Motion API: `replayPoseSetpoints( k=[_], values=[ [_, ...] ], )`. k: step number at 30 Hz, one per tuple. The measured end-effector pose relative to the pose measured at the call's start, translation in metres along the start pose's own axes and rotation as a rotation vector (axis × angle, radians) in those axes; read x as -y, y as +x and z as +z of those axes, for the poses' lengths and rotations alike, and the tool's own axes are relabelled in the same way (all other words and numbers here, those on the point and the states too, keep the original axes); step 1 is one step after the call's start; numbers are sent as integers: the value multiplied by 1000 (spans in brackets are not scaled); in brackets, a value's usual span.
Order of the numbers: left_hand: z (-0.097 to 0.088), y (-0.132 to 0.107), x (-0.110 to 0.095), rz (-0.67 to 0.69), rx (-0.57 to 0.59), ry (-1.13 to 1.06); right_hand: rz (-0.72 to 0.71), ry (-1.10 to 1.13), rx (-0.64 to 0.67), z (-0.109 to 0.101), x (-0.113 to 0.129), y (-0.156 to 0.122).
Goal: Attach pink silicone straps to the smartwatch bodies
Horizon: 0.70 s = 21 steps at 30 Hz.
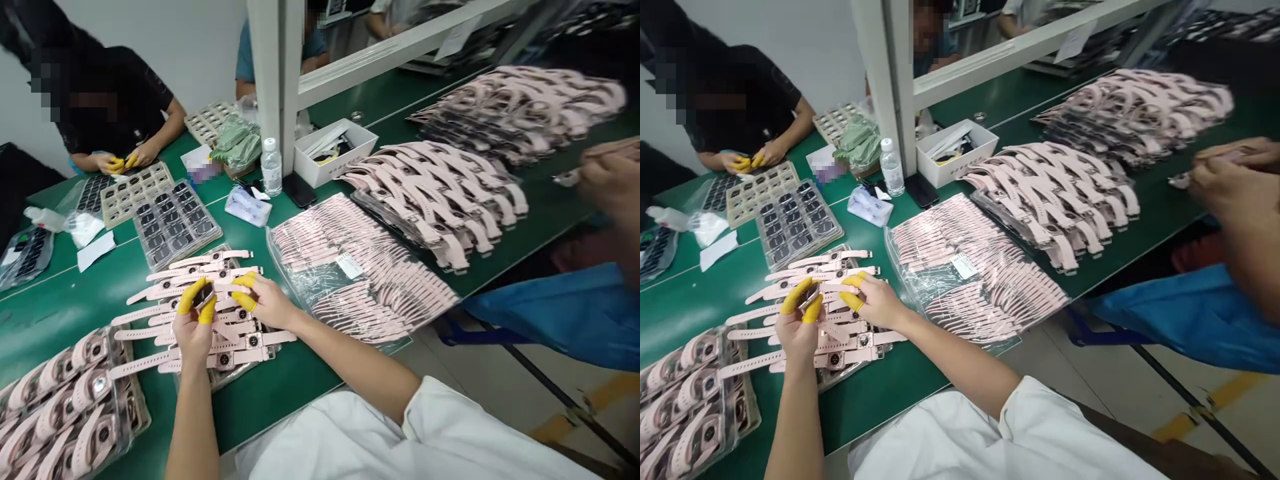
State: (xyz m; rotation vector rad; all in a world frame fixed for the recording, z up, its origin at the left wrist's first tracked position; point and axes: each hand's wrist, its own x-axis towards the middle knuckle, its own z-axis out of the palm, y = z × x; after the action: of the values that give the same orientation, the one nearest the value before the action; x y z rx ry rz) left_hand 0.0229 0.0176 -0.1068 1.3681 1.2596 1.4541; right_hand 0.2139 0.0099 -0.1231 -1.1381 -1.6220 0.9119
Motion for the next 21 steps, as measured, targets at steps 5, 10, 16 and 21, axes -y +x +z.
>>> replayPoseSetpoints(
  k=[5,10,16,21],
  values=[
    [-29,0,-25,-4,228,270,-90,-87,-47,-5,2,-2],
    [-79,-17,-57,-94,459,661,-183,-203,90,-4,17,-16],
    [-121,-46,-97,-176,597,1029,-405,-352,339,21,30,-43],
    [-141,-63,-111,-191,725,1187,-644,-416,469,45,33,-66]
  ],
)
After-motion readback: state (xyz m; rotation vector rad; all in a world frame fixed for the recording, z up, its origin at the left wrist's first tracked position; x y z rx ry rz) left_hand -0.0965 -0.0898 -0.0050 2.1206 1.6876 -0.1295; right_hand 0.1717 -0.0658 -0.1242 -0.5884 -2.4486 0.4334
